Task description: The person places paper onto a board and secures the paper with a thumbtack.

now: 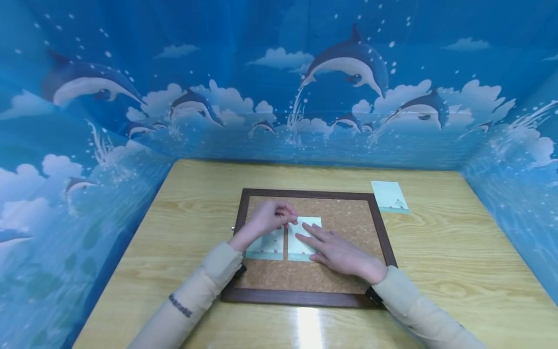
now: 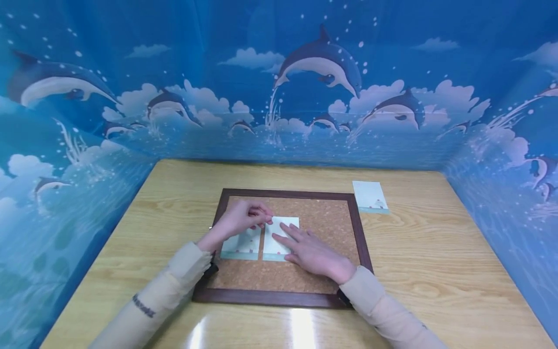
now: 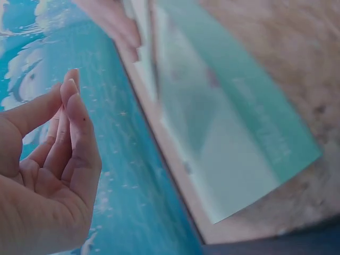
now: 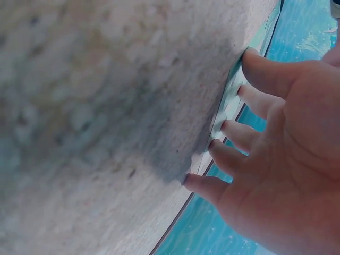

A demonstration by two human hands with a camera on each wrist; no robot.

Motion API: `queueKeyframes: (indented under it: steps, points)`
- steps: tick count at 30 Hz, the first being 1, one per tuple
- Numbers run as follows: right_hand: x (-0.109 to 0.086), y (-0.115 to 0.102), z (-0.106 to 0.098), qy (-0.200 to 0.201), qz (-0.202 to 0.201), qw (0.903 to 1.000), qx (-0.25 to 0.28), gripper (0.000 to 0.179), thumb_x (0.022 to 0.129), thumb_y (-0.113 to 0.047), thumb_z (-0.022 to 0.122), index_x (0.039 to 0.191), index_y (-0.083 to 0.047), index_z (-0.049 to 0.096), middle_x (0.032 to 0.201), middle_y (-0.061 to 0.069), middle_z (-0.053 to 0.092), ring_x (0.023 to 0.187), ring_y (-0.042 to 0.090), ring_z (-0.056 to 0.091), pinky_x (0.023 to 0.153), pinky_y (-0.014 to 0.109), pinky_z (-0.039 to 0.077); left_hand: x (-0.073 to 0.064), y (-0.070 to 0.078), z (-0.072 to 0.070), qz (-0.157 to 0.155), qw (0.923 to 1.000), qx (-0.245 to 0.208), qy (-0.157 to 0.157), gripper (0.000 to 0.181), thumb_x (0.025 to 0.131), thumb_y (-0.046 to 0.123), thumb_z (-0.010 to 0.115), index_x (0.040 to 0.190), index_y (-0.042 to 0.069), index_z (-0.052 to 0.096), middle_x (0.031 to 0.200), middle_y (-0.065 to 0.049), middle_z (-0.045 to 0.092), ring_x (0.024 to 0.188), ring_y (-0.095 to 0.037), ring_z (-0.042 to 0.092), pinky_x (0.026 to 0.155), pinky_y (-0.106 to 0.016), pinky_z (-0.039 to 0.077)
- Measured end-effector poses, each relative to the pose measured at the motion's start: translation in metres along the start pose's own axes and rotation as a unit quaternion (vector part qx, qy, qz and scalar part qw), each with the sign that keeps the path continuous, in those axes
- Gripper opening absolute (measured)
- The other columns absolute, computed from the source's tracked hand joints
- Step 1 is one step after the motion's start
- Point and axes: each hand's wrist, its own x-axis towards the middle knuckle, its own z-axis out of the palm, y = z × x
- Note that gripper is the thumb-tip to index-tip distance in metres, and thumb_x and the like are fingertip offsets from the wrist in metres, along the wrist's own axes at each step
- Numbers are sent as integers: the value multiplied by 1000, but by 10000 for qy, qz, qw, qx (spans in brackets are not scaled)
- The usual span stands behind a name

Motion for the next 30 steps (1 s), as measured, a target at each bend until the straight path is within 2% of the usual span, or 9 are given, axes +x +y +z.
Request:
queueKeyframes:
  steps: [5,7,13,15,19,24,27,30]
  points:
    - [1,-2,1,-88,84,9998,158,57,107,-25,52,159,-12,33,166,20,21,150,42,24,116,68,26,-16,13,-6,45,9999,-96,14,7,97,12,68,100,8,74,95,-14,76,84,-36,72,75,-46,62]
    - [2,-3,1,-146,151,9995,245,57,107,-25,52,159,-12,33,166,20,20,151,42,23,115,69,26,-23,19,-8,102,9999,-64,13,7,98,11,68,99,8,74,94,-12,77,83,-34,72,75,-47,62]
    - [3,-1,-1,-120,67,9995,301,56,106,-22,52,158,-9,34,165,23,21,150,45,24,112,73,28,-40,43,-18,385,9986,373,15,7,97,15,70,99,10,75,81,2,74,67,-11,68,62,-28,59]
    - [3,0,-1,-87,8,9997,230,56,106,-21,53,158,-8,35,164,24,22,149,46,24,111,73,29,-42,48,-19,392,9983,431,39,8,97,16,70,99,11,75,81,3,74,66,-9,67,60,-24,57]
    - [3,3,-4,-108,103,9997,171,57,106,-24,53,159,-11,34,166,22,21,150,44,23,113,72,28,-31,46,-17,357,9990,279,-44,9,97,15,70,100,9,75,84,-1,75,72,-17,71,63,-29,60]
    - [5,2,-4,-213,235,9993,206,58,106,-27,52,160,-14,32,167,19,18,152,41,21,115,70,25,-11,27,-7,69,9998,-154,-116,9,98,13,68,100,6,74,93,-13,77,86,-34,74,76,-43,63]
    - [5,0,-3,-212,230,9994,159,59,106,-28,53,159,-14,33,167,19,19,151,41,23,114,70,26,0,13,0,-141,9991,-395,-58,7,98,11,68,100,7,74,98,-14,77,88,-34,73,78,-44,62]
    - [3,-1,-3,-180,176,9997,38,59,106,-28,54,159,-14,33,167,18,19,150,41,25,114,70,27,9,2,7,-217,9981,-574,-4,7,98,10,67,101,8,74,96,-11,77,85,-32,73,74,-40,62]
